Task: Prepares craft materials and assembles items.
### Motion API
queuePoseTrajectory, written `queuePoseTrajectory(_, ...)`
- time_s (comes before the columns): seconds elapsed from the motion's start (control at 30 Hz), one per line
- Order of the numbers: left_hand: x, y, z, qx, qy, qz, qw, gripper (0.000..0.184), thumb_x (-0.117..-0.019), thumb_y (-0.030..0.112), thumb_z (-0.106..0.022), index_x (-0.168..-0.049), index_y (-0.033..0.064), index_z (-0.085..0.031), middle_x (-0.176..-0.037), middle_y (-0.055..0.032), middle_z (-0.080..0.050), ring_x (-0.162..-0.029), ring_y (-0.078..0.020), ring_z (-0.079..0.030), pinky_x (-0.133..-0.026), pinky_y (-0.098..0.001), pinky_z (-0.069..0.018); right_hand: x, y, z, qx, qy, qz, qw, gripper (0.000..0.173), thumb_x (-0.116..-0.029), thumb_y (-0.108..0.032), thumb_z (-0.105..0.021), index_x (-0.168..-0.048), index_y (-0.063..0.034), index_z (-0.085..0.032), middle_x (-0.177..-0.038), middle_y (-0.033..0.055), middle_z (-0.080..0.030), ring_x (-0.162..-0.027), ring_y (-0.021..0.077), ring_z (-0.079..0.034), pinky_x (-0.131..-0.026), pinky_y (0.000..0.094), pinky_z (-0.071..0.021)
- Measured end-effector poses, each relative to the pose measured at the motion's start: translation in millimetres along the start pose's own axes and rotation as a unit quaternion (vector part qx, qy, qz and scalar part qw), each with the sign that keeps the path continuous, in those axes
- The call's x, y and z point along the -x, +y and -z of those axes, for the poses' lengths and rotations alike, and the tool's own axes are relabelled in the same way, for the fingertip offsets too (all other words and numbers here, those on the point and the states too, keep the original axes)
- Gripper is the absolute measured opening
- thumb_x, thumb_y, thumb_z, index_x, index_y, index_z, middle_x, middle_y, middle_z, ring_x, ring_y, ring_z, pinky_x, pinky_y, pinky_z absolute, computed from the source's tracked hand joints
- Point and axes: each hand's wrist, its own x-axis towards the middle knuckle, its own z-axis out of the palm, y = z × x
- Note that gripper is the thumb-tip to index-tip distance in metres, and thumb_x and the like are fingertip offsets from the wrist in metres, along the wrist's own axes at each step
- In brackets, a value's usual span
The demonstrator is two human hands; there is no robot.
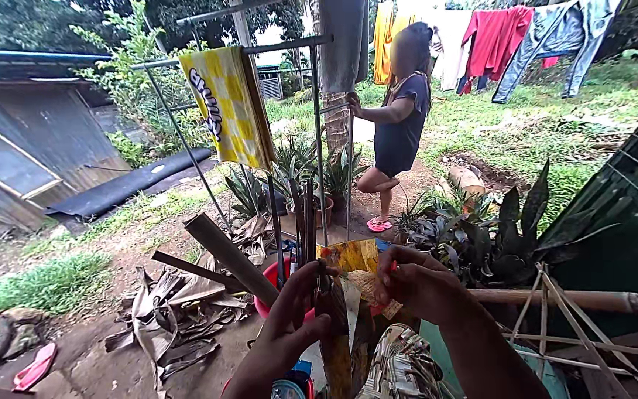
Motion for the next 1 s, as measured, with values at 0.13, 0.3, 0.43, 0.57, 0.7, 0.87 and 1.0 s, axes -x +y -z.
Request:
queuePoseTrajectory(0.13,6,4,-3,0.002,0.026,0.024,0.999,0.061,-0.0978,0.026,-0.065,-0.153,0.0142,-0.040,-0.145,-0.0108,-0.054,-0.132,-0.0282,-0.055,-0.109,-0.0447,-0.0486,-1,-2,-21,0.220,-0.016,0.023,0.975,0.022,-0.1036,-0.012,-0.058,-0.123,-0.0070,-0.066,-0.095,-0.0043,-0.068,-0.066,-0.0025,-0.059,-0.059,0.0146,-0.0521)
queuePoseTrajectory(0.3,14,13,-12,0.009,0.068,0.066,0.995,0.064,-0.0985,0.025,-0.065,-0.153,0.0055,-0.038,-0.144,-0.0112,-0.054,-0.127,-0.0256,-0.059,-0.103,-0.0427,-0.0544,4,10,-45,0.496,0.008,0.108,0.861,0.037,-0.1024,-0.021,-0.063,-0.133,-0.0039,-0.051,-0.094,-0.0005,-0.071,-0.071,0.0000,-0.061,-0.063,0.0147,-0.0517)
queuePoseTrajectory(0.43,17,14,-19,0.013,0.074,0.075,0.994,0.063,-0.0986,0.026,-0.065,-0.153,0.0054,-0.039,-0.142,-0.0083,-0.056,-0.125,-0.0212,-0.061,-0.102,-0.0399,-0.0550,7,12,-54,0.574,0.000,0.128,0.809,0.031,-0.1033,-0.022,-0.062,-0.128,-0.0043,-0.053,-0.093,0.0013,-0.068,-0.067,0.0013,-0.057,-0.060,0.0134,-0.0489)
queuePoseTrajectory(0.57,21,15,-26,0.008,0.070,0.071,0.995,0.061,-0.0993,0.021,-0.064,-0.152,0.0038,-0.039,-0.146,-0.0081,-0.053,-0.127,-0.0185,-0.059,-0.104,-0.0376,-0.0536,8,8,-62,0.611,-0.005,0.135,0.780,0.029,-0.1029,-0.023,-0.062,-0.124,-0.0043,-0.054,-0.090,0.0016,-0.068,-0.065,0.0013,-0.055,-0.059,0.0125,-0.0476)
queuePoseTrajectory(0.7,24,15,-29,0.007,0.063,0.064,0.996,0.059,-0.1005,0.021,-0.063,-0.152,0.0017,-0.039,-0.147,-0.0097,-0.052,-0.125,-0.0185,-0.061,-0.104,-0.0371,-0.0541,11,5,-66,0.635,-0.012,0.127,0.762,0.030,-0.0998,-0.022,-0.065,-0.123,-0.0060,-0.055,-0.087,0.0000,-0.067,-0.060,0.0026,-0.052,-0.054,0.0143,-0.0451)
queuePoseTrajectory(0.87,24,14,-30,0.011,0.066,0.069,0.995,0.058,-0.0981,0.022,-0.066,-0.150,0.0083,-0.045,-0.155,-0.0112,-0.041,-0.126,-0.0219,-0.060,-0.099,-0.0388,-0.0579,12,0,-70,0.654,-0.019,0.112,0.748,0.030,-0.0977,-0.022,-0.066,-0.123,-0.0088,-0.056,-0.084,-0.0016,-0.068,-0.059,0.0039,-0.052,-0.053,0.0173,-0.0461)
queuePoseTrajectory(1.0,24,11,-32,0.010,0.057,0.052,0.997,0.064,-0.0926,0.016,-0.073,-0.151,0.0100,-0.046,-0.160,-0.0127,-0.035,-0.131,-0.0260,-0.057,-0.100,-0.0418,-0.0581,14,-3,-73,0.666,-0.022,0.112,0.738,0.031,-0.0954,-0.021,-0.067,-0.122,-0.0096,-0.057,-0.081,-0.0014,-0.066,-0.058,0.0044,-0.052,-0.053,0.0178,-0.0468)
